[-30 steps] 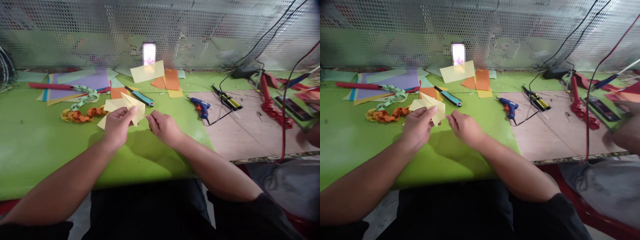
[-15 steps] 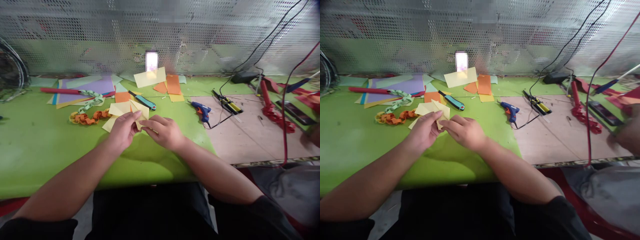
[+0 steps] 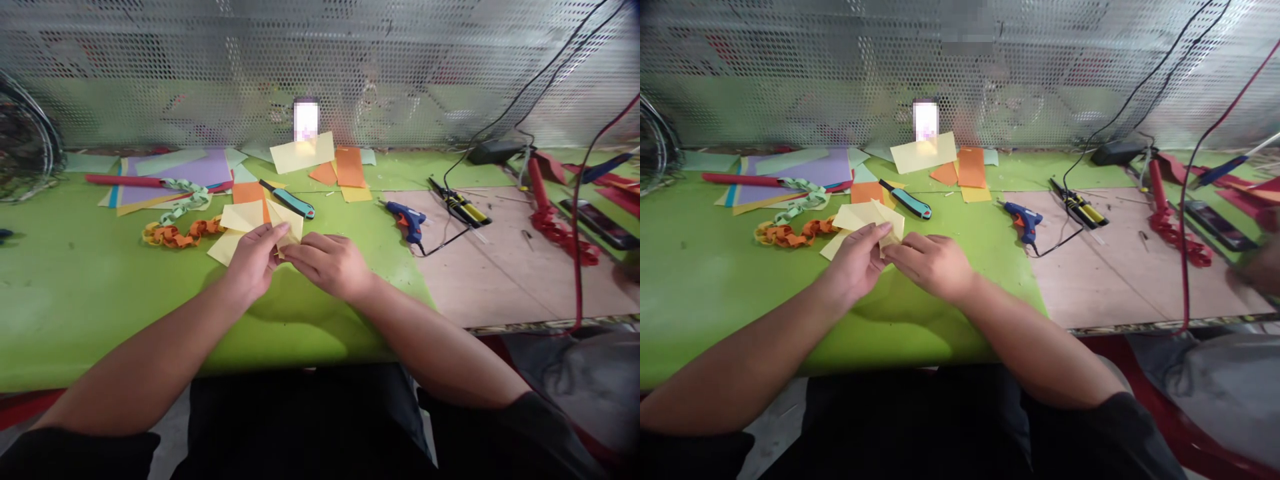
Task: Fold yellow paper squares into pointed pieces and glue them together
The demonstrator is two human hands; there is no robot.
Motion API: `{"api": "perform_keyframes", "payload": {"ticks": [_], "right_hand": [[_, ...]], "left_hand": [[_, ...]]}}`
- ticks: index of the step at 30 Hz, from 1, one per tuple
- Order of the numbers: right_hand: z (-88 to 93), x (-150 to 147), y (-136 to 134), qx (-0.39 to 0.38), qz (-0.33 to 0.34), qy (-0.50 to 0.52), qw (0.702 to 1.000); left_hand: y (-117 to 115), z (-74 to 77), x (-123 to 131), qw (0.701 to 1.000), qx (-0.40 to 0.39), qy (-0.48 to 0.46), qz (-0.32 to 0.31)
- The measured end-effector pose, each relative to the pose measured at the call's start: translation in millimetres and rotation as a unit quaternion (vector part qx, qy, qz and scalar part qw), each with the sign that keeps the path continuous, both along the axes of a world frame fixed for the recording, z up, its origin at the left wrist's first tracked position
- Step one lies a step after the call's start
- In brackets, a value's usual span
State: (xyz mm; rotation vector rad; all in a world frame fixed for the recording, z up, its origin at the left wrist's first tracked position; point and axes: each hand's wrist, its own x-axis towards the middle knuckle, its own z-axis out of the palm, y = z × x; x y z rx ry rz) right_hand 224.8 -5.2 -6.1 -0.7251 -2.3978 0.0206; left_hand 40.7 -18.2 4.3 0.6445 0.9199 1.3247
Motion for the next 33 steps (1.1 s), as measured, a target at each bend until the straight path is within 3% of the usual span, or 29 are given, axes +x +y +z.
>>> {"api": "perform_keyframes", "payload": {"ticks": [6, 12, 17, 21, 26, 33], "right_hand": [[1.2, -1.4, -2.6, -0.082, 0.024, 0.109, 0.99], [7.4, 0.4, -4.4, -0.235, 0.087, 0.265, 0.931], [17.3, 2.2, -3.8, -0.215, 0.088, 0.277, 0.932], [15.4, 0.0, -1.8, -0.197, 0.072, 0.298, 0.931], [4.3, -4.1, 1.4, -0.282, 0.035, 0.352, 0.892], [6.8, -4.5, 6.6, -0.398, 0.063, 0.366, 0.839]], "left_hand": [[0.9, -1.8, -6.8, 0.999, 0.013, -0.026, -0.031], [1.1, 1.0, -12.7, 0.997, 0.028, -0.005, -0.068], [-1.3, 4.0, -9.6, 0.998, 0.024, 0.017, -0.052], [-3.9, 5.7, -6.6, 0.999, 0.025, 0.03, -0.013], [-5.5, 6.5, -6.0, 0.998, 0.033, 0.047, -0.02], [-4.6, 5.7, -9.1, 0.994, 0.048, 0.052, -0.079]]}}
